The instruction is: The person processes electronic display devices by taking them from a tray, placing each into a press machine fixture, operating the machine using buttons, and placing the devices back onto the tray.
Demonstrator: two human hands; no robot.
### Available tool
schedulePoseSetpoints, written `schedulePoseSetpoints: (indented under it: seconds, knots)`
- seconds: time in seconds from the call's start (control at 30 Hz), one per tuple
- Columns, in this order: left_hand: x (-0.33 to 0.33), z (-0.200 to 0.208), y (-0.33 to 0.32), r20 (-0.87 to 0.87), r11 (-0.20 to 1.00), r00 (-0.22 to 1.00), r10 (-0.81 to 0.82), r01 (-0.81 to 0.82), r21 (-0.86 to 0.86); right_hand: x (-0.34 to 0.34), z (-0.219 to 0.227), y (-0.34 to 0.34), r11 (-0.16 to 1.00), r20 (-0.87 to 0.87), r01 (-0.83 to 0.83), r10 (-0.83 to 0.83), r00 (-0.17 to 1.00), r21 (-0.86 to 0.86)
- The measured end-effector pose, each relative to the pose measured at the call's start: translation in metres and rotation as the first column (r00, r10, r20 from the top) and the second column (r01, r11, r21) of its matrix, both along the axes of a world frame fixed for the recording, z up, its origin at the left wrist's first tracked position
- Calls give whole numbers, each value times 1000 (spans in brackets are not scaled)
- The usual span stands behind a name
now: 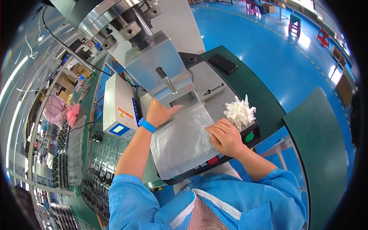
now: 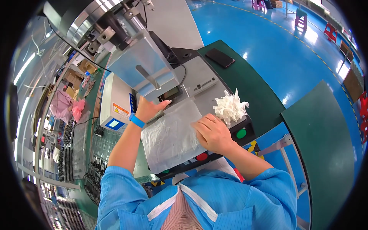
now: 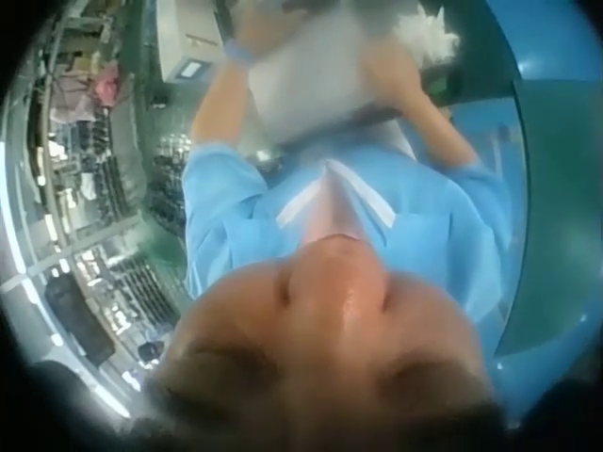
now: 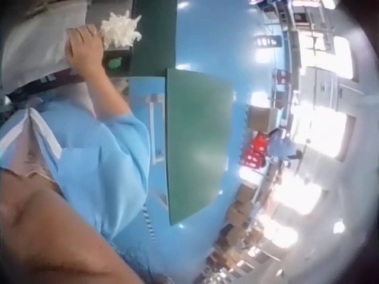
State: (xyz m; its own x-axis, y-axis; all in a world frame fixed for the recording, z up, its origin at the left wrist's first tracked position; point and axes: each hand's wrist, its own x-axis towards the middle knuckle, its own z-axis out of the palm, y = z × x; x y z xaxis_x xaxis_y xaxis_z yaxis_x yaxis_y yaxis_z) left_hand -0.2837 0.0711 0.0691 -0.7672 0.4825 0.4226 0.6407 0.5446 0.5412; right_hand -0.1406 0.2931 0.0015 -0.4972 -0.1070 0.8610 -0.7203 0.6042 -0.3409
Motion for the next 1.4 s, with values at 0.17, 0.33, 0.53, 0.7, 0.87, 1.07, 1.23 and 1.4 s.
schedulePoseSetpoints:
  seconds: [0.17, 0.33, 0.53, 0.7, 0.87, 1.07, 1.23, 1.4]
  knots:
    - [-1, 0, -2, 170, 995, 983, 74, -61, -81, 1, -5, 1, 1000, 11, 15, -15, 1000, 15]
    - [-3, -15, -6, 125, 996, 992, 28, -17, -89, 3, -1, 0, 1000, 6, 12, -13, 1000, 18]
    - [-1, -16, -11, 62, 986, 992, -113, 119, -113, 3, -3, 0, 1000, 49, 7, -8, 999, 22]
    - [10, -8, -1, 372, 985, 919, 131, -78, -154, 3, 8, -2, 995, 177, 39, -55, 983, 90]
    - [19, 2, 10, 177, 969, 979, 99, -54, -240, 5, 27, -7, 946, 288, 72, -168, 943, 317]
    - [32, -8, 4, 199, 968, 960, 199, -161, -192, 5, 20, -10, 964, 446, -124, 6, 895, 237]
    - [49, -20, -40, -91, 943, 969, 228, -196, 270, -23, 8, -18, 920, 369, -222, 339, 865, -323]
    - [102, -16, -66, 111, 866, 960, 259, -281, 414, -59, 43, -16, 658, 538, 102, 504, 675, -746]
